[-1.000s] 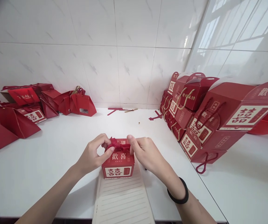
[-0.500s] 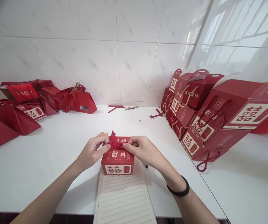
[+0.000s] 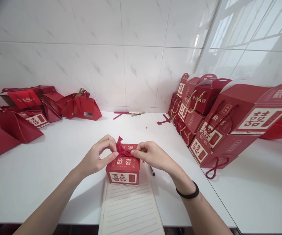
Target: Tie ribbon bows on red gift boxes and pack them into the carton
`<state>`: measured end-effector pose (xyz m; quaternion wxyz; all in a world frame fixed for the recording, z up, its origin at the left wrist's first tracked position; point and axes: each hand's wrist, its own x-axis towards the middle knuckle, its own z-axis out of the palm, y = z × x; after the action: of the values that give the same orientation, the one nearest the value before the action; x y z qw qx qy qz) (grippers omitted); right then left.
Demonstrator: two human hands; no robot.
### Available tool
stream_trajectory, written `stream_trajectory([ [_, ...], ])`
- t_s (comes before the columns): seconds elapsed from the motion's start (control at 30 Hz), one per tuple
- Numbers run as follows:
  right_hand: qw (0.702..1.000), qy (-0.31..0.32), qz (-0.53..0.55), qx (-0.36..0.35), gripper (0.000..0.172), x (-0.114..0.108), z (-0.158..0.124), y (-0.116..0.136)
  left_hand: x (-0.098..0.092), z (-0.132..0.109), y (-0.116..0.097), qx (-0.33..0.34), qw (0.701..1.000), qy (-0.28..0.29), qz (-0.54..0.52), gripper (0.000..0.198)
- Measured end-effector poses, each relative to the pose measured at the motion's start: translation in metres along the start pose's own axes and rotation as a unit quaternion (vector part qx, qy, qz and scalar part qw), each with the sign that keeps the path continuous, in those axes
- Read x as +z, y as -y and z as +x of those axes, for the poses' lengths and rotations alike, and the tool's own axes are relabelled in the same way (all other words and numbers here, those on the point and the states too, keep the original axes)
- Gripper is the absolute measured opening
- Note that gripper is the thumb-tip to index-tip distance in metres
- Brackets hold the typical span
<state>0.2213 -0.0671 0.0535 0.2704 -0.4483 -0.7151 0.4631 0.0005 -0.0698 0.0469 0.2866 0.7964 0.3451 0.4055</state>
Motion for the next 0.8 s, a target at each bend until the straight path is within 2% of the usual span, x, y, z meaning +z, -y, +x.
stream_trajectory([
  [0.3, 1.000, 0.010, 0.005, -0.004, 0.039, -0.0011, 0.0010, -0.0017, -0.0019, 0.0012, 0.0035, -0.056, 0.998, 0.036, -0.001, 0.019],
  [0.67, 0.999, 0.039, 0.019, -0.008, 0.041, -0.0068, 0.0003, 0.0006, -0.0094, 0.0029, 0.0050, -0.085, 0.988, 0.080, -0.101, 0.031],
  [0.8, 0.999, 0.035, 0.027, -0.012, 0.039, -0.0066, 0.0014, -0.0016, -0.0068, 0.0035, 0.0039, -0.091, 0.990, 0.079, -0.078, 0.026],
])
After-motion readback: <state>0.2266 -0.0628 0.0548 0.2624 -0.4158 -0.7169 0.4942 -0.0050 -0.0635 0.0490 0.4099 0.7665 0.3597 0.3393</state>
